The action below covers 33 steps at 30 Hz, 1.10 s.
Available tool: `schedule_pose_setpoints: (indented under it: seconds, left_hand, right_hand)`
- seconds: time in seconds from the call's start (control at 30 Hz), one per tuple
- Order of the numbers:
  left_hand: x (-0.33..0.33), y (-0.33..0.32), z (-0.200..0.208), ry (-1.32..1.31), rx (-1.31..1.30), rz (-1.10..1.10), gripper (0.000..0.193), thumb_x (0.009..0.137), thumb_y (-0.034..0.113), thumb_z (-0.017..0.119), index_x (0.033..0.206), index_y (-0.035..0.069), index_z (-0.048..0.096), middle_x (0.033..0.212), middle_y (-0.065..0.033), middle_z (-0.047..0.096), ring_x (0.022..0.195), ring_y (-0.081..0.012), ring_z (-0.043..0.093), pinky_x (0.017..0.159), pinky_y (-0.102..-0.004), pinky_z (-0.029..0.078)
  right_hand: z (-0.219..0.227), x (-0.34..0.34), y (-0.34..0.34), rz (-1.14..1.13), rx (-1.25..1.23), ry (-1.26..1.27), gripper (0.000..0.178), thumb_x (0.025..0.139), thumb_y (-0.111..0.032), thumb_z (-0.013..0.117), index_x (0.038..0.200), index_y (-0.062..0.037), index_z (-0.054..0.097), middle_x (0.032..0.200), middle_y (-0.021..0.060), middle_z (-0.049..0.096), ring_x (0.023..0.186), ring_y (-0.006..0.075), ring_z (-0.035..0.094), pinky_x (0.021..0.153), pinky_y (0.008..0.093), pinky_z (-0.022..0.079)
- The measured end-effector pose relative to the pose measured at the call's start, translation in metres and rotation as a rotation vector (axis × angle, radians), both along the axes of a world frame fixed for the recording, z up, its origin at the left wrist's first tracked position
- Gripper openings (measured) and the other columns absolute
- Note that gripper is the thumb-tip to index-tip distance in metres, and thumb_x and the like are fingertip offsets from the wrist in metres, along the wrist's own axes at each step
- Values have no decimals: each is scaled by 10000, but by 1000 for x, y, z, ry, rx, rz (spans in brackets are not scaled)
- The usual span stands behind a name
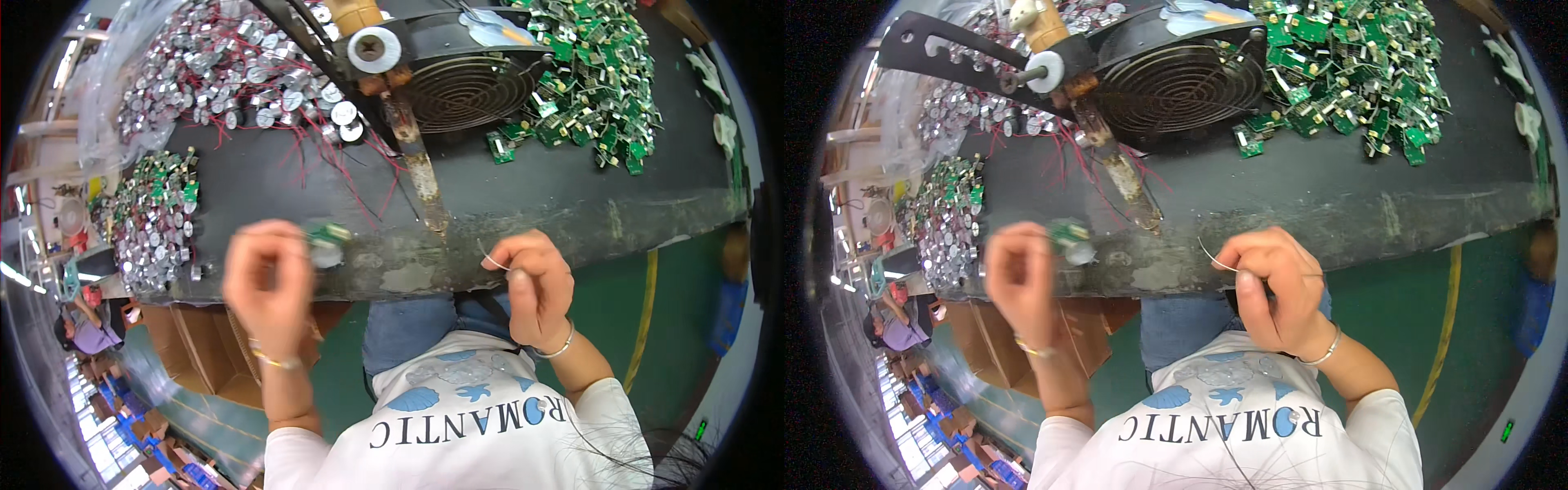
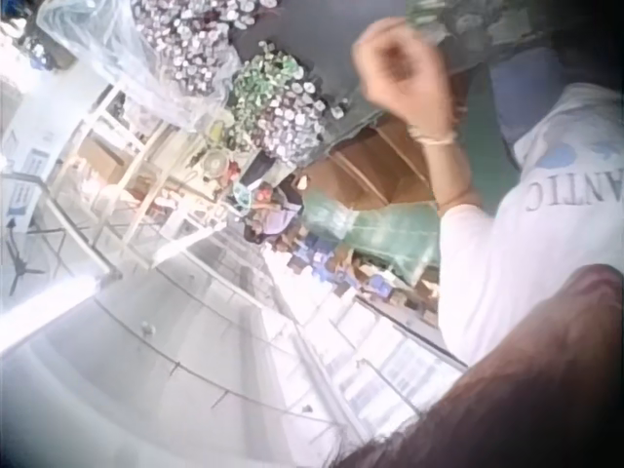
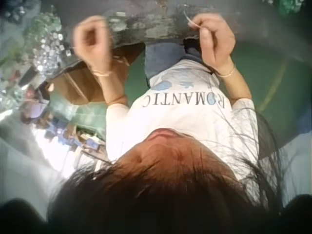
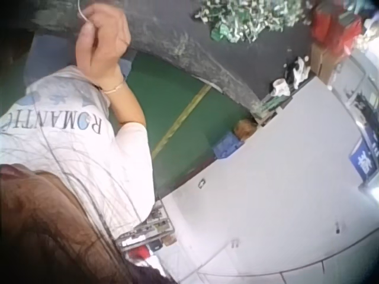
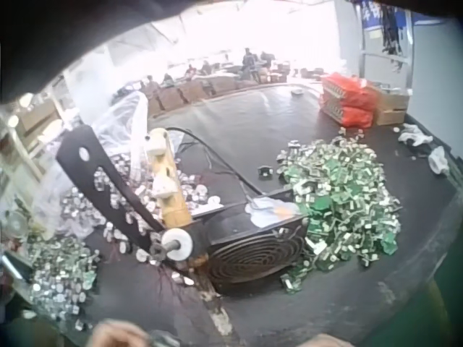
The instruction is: The person solders wires from small electronic components onto circuit boards using solder wire against a stationary soldering iron and places the assembled units into a pile.
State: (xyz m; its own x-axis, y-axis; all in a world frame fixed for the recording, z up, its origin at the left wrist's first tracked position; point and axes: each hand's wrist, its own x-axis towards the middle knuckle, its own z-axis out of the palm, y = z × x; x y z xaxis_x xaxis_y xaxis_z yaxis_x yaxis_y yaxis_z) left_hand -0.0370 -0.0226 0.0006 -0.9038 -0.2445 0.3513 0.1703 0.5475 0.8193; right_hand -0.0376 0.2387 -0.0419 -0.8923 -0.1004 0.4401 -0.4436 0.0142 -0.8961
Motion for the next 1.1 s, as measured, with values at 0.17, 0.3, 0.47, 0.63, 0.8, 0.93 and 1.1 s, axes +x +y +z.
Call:
schedule_pose_setpoints:
  seconds: [0.17,0.3,0.47,0.63,0.8,0.93,1.1]
  left_hand:
    - [-29,-96,21,269,-1035,446,243,926,155,595,1116,5,605,1037,-121,628,931,-240,580,864,-352,444]
    - [-55,-56,18,-43,-711,-47,244,929,99,533,1153,25,597,1139,-147,603,1060,-295,581,905,-371,463]
    - [-104,-56,-21,-119,-639,-53,341,863,105,582,1186,42,493,1031,-193,599,941,-381,579,815,-448,471]
    - [-30,-11,-22,-205,-507,-140,287,816,172,672,1030,38,536,910,-140,571,776,-330,602,649,-401,489]
    - [30,27,-14,-206,-372,-296,292,770,228,738,935,41,588,866,-94,560,694,-280,600,603,-361,489]
    - [42,44,-8,-237,-224,-471,249,774,173,729,928,31,595,849,-87,580,644,-229,599,569,-330,488]
    - [44,17,0,-806,510,-605,141,832,27,644,945,-22,575,693,-31,629,638,-66,602,517,-211,455]
  right_hand:
    - [5,13,6,-86,416,146,173,699,31,689,834,-68,646,1003,87,630,729,181,514,641,267,411]
    - [-9,31,8,31,-31,-43,90,907,-94,453,837,-38,464,931,170,616,669,170,516,606,299,452]
    - [8,21,-4,163,261,79,65,883,-63,520,841,-20,547,903,170,668,643,198,556,591,306,448]
    - [-4,36,7,45,177,-92,116,868,-126,557,848,-13,539,940,181,622,792,228,580,677,313,469]
    - [-3,23,-5,297,156,101,159,752,-61,626,862,-37,514,1048,219,646,577,155,576,550,258,476]
    - [10,17,-26,355,301,4,171,756,-39,660,843,-26,512,1087,192,658,432,70,500,386,203,385]
    - [5,15,-17,361,273,-48,250,744,17,715,737,-59,477,708,76,645,443,111,530,416,228,405]
